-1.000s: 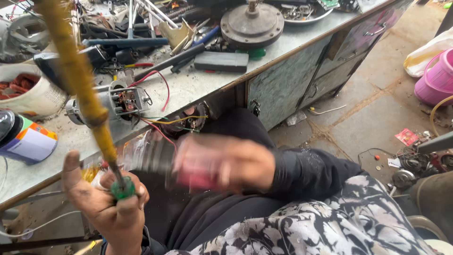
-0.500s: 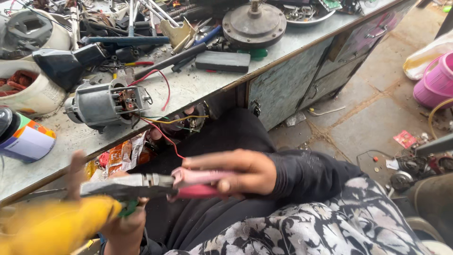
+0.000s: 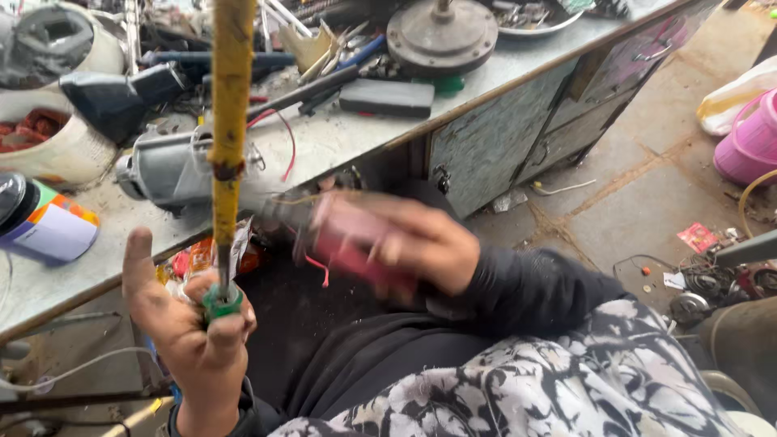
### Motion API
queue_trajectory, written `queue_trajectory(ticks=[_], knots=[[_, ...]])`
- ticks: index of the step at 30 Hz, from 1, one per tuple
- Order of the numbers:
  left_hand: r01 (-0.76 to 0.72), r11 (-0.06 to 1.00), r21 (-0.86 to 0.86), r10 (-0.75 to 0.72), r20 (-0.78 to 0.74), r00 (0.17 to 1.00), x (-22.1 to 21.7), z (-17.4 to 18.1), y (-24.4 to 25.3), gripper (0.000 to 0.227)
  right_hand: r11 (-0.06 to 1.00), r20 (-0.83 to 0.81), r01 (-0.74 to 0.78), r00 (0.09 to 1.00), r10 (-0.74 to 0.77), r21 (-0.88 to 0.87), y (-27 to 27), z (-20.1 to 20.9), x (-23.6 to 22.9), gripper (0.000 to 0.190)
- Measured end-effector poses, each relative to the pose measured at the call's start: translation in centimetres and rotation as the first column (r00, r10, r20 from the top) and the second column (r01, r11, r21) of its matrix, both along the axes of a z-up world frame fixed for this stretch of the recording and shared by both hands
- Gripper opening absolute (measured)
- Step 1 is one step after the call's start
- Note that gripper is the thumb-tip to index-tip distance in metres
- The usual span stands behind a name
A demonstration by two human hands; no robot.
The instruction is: The person repairs an electric motor by using a screwdriver to adjust internal components and wires. They also use pliers to manipulate the wires and occasionally hold the motor casing steady with their other hand.
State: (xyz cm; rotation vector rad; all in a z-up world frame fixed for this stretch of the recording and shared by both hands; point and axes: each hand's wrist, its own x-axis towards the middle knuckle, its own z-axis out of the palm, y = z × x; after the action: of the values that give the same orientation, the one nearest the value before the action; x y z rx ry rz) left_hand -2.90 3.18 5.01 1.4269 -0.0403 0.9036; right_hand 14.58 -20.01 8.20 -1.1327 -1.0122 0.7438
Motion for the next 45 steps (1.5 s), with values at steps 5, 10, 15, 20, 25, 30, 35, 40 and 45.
queue_trajectory(ticks=[5, 10, 15, 20, 25, 30, 35, 40, 45], knots=[[0.012, 1.0, -0.012, -0.013, -0.089, 0.996, 0.8, -0.3, 0.7, 0.117, 0.931, -0.433, 0.288, 0.885, -0.17, 0.224, 1.7, -0.8, 1.4, 0.058], [0.019, 0.999, 0.036, -0.015, -0.122, 0.992, 2.4, -0.7, 0.5, 0.112, 1.0, -0.155, -0.023, 0.988, 0.022, -0.01, 1.7, -1.5, 2.0, 0.051], [0.03, 0.999, -0.029, -0.033, -0.11, 0.993, 1.3, -0.5, 1.1, 0.113, 0.979, -0.334, 0.106, 0.942, -0.042, 0.174, 2.7, -0.9, 2.1, 0.062], [0.089, 0.996, -0.027, -0.091, -0.106, 0.99, 2.8, -0.6, 0.7, 0.109, 0.994, 0.132, -0.01, 0.991, -0.004, 0.107, 3.1, -0.8, 0.5, 0.056], [0.054, 0.998, 0.014, -0.051, -0.164, 0.985, 2.0, -0.4, 1.0, 0.105, 0.983, -0.072, -0.035, 0.997, 0.023, -0.178, 3.0, -2.8, 1.7, 0.068], [0.051, 0.999, -0.007, -0.051, -0.149, 0.988, 1.1, 0.0, 1.1, 0.087, 0.884, 0.762, 0.443, 0.52, -0.387, 0.147, 5.2, -4.0, 7.1, 0.062], [0.125, 0.984, -0.124, -0.132, -0.054, 0.99, 0.6, 0.3, 0.8, 0.061, 0.709, 0.931, 0.675, 0.088, -0.354, 0.206, 8.2, -5.3, 11.4, 0.051], [0.128, 0.973, -0.195, -0.149, -0.099, 0.984, 0.9, 0.7, 0.9, 0.048, 0.651, 0.99, 0.756, 0.132, -0.046, -0.071, 12.0, -7.5, 16.0, 0.048], [0.088, 0.989, -0.122, -0.107, -0.154, 0.982, 1.2, 0.2, 1.3, 0.033, 0.64, 0.992, 0.762, -0.027, -0.121, 0.099, 12.9, -8.8, 16.8, 0.044]])
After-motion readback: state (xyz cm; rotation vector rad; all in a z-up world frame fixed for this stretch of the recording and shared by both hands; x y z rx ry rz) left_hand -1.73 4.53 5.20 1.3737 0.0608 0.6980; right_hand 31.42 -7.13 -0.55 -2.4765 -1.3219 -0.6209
